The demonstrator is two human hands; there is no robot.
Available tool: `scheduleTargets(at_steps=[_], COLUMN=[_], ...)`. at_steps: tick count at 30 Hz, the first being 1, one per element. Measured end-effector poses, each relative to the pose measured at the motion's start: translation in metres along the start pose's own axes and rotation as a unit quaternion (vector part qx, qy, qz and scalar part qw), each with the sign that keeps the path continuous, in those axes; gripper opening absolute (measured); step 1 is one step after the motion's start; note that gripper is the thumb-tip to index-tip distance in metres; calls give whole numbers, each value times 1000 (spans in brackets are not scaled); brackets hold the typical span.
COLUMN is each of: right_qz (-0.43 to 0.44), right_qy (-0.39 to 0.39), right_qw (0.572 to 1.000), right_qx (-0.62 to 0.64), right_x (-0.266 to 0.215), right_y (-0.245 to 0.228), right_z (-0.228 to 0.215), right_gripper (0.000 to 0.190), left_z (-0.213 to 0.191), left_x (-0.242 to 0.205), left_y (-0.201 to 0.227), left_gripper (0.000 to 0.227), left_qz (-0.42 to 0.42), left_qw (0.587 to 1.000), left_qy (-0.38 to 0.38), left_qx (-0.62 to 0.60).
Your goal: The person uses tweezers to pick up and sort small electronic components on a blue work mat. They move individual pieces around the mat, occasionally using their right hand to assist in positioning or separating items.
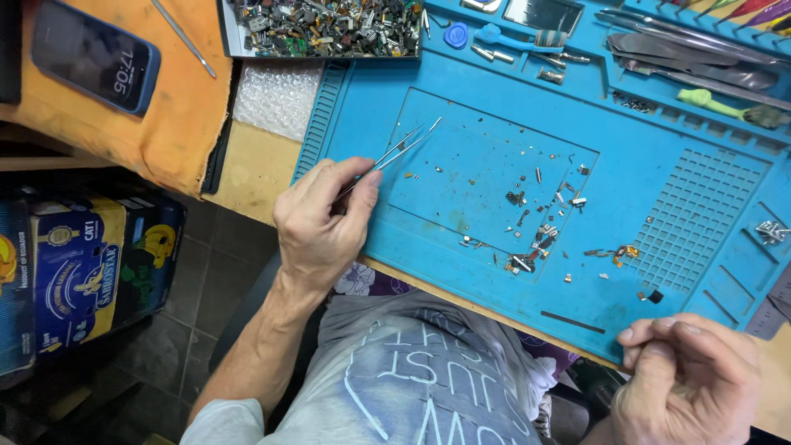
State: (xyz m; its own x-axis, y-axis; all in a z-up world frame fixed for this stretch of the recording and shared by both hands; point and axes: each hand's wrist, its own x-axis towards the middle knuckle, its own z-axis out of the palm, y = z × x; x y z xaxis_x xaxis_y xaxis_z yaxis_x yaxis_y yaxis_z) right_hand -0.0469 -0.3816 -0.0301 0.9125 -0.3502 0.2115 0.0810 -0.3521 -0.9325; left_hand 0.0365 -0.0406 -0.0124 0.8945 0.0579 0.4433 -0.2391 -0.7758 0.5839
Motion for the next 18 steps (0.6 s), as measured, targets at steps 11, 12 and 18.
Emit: scheduleTargets(at_steps=[11, 12, 18], right_qz=[3, 5, 24], right_qy=[-6, -5, -10], right_qw=[1000, 1000, 1000], right_qx=[-14, -13, 2], right_x=[1, 1, -2], right_y=[-7, -7, -3], right_z=[2, 2, -1], right_gripper=[34, 33, 30], left_z=[6, 4, -42], left_x=[5, 5, 36], left_y=[-7, -8, -45], left_gripper=[9, 14, 22], left_qz=[29, 12, 23], left_qw=[1000, 1000, 987], left_qy=[7, 10, 111], left_qx=[-4, -8, 116])
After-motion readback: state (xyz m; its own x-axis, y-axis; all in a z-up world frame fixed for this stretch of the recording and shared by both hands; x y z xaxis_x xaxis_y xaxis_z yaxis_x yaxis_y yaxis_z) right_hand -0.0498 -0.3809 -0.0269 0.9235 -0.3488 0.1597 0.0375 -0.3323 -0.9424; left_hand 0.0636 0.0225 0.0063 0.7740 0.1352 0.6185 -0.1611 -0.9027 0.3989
